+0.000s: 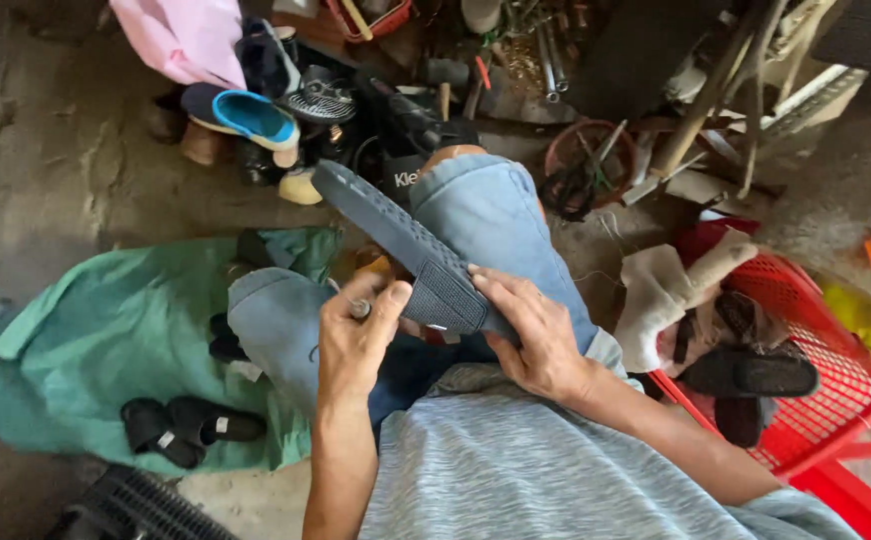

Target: Hand-stitching a shoe sole to the upper part of a sandal using a specialized needle.

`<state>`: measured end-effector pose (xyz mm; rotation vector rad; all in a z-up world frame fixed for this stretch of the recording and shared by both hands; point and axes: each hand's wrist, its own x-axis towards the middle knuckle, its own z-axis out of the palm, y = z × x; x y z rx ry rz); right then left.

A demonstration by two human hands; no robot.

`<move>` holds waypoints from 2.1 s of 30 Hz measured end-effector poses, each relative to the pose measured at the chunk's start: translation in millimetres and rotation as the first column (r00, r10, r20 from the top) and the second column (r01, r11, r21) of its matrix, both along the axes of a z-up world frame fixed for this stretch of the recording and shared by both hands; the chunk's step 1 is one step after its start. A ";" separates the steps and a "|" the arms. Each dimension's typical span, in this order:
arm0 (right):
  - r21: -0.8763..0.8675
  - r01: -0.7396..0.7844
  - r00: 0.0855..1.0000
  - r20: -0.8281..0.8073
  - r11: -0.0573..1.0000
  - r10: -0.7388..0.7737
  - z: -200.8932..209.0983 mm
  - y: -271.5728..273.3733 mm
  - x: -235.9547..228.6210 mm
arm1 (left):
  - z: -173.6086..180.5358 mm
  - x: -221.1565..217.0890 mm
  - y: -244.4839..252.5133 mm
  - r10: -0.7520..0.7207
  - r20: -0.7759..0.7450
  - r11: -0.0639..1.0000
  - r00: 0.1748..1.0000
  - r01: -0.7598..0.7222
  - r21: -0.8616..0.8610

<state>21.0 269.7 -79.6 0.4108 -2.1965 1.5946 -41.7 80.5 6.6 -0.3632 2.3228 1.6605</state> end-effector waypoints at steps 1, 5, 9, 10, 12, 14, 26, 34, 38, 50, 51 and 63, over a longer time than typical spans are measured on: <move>0.039 -0.003 1.000 0.014 0.999 0.002 -1.5 0.5 4.0 | -11.1 3.3 -6.9 -0.065 0.005 0.998 0.998 0.065 -0.006; 0.094 -0.018 0.996 0.094 0.995 0.009 -1.0 1.9 9.8 | -52.8 12.4 -32.9 -0.200 -0.041 0.980 0.979 0.199 -0.020; -0.013 -0.076 0.991 0.106 0.997 0.077 -12.2 39.5 19.5 | -36.6 9.1 -42.4 -0.184 -0.050 0.981 0.982 0.180 -0.073; 0.049 0.008 0.960 0.280 0.999 -0.022 -30.6 58.1 29.6 | -33.7 7.2 -45.9 -0.187 -0.073 0.982 0.980 0.185 -0.040; 0.122 0.068 0.888 0.445 0.990 -0.116 -70.6 97.7 47.2 | -30.1 7.7 -54.9 -0.177 -0.087 0.984 0.980 0.177 -0.008; 0.582 0.205 0.591 0.568 0.787 -0.573 -116.3 138.0 59.7 | -34.0 7.3 -67.0 -0.057 -0.021 0.991 0.998 0.053 -0.126; 0.879 -0.288 0.691 0.466 0.381 -0.553 -223.1 149.4 178.0 | -49.1 15.8 -88.6 0.144 -0.024 0.990 0.989 -0.144 0.012; 0.300 0.586 0.211 0.841 0.753 -0.498 -110.9 166.9 105.8 | -68.8 16.0 -106.4 0.168 -0.019 0.981 0.986 -0.166 0.098; -0.213 0.734 0.563 0.723 0.645 -0.401 -51.6 165.6 61.9 | -74.0 12.8 -107.6 0.178 -0.015 0.960 0.984 -0.170 0.223; 0.113 -0.392 0.876 0.349 0.913 0.333 78.1 -3.6 -59.1 | -97.3 21.5 -116.0 0.331 -0.198 0.849 0.922 -0.200 0.488; 0.121 -0.407 0.873 0.342 0.905 0.347 70.3 -5.5 -57.8 | -99.8 25.3 -120.0 0.348 -0.206 0.844 0.914 -0.210 0.494; 0.699 -0.084 0.996 0.069 0.710 0.050 16.6 -18.0 -22.9 | -81.7 44.2 -155.7 0.409 -0.192 0.845 0.892 -0.290 0.450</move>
